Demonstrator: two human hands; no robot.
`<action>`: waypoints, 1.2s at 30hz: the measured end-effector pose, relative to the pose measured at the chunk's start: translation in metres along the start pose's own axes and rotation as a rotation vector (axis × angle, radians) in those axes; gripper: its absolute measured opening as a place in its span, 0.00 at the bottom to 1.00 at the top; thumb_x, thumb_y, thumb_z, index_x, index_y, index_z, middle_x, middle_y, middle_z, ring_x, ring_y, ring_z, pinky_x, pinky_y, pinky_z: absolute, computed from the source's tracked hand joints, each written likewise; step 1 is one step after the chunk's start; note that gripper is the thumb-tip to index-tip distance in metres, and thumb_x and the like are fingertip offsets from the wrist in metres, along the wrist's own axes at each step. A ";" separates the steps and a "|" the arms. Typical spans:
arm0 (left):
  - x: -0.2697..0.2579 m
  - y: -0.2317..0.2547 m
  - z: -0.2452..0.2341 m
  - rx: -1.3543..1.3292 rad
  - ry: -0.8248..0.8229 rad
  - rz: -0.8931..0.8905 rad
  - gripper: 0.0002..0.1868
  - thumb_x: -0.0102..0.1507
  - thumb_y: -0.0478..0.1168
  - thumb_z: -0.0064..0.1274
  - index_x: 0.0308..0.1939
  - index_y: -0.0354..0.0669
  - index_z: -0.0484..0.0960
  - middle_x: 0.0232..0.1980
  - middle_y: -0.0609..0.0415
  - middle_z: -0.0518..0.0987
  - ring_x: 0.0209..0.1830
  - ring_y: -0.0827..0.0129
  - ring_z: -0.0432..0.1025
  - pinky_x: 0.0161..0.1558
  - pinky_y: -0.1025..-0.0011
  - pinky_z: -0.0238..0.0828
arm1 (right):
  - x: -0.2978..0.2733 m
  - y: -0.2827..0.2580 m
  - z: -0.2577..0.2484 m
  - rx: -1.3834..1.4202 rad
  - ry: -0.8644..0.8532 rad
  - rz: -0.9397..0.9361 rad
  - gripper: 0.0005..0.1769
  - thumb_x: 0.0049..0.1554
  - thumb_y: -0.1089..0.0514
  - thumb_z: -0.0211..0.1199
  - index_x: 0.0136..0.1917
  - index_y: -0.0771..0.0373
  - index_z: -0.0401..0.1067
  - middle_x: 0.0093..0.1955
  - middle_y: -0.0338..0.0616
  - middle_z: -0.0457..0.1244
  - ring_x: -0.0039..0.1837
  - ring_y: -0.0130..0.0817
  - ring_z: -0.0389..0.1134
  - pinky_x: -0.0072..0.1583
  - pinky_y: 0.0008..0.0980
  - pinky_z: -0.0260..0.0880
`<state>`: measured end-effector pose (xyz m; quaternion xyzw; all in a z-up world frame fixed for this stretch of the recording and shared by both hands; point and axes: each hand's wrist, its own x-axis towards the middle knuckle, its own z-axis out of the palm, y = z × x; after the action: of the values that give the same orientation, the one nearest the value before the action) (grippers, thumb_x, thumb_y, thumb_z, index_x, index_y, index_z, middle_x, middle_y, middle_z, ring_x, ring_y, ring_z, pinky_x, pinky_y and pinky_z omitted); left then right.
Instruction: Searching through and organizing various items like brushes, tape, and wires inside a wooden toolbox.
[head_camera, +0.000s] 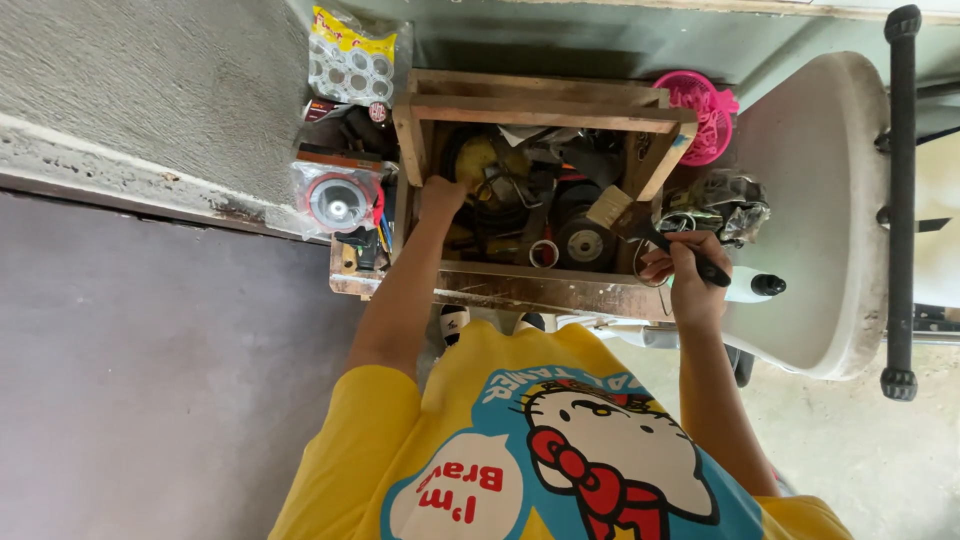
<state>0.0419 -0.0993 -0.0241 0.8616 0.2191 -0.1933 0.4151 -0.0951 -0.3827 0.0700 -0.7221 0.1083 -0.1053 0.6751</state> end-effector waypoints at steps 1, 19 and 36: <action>0.012 -0.008 0.005 0.000 0.003 -0.003 0.12 0.47 0.39 0.38 0.30 0.34 0.67 0.22 0.49 0.68 0.21 0.67 0.67 0.21 0.69 0.66 | 0.000 -0.002 0.000 0.002 -0.003 0.001 0.06 0.54 0.69 0.43 0.43 0.71 0.61 0.31 0.56 0.61 0.31 0.39 0.65 0.34 0.28 0.66; -0.054 0.021 -0.016 -0.670 -0.160 -0.116 0.52 0.44 0.49 0.57 0.62 0.29 0.43 0.61 0.34 0.51 0.62 0.50 0.48 0.57 0.58 0.51 | -0.011 0.004 -0.006 0.009 -0.034 0.047 0.06 0.51 0.70 0.44 0.41 0.70 0.63 0.30 0.54 0.60 0.30 0.36 0.64 0.32 0.25 0.64; -0.139 0.023 -0.031 -0.667 0.044 0.464 0.07 0.49 0.32 0.45 0.30 0.46 0.67 0.17 0.59 0.67 0.21 0.77 0.61 0.30 0.74 0.59 | -0.024 0.005 0.006 0.002 -0.096 0.082 0.06 0.50 0.69 0.45 0.41 0.68 0.63 0.28 0.52 0.60 0.29 0.33 0.63 0.31 0.22 0.62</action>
<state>-0.0558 -0.1171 0.0801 0.7101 0.0782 0.0057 0.6997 -0.1166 -0.3700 0.0644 -0.7207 0.1053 -0.0429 0.6839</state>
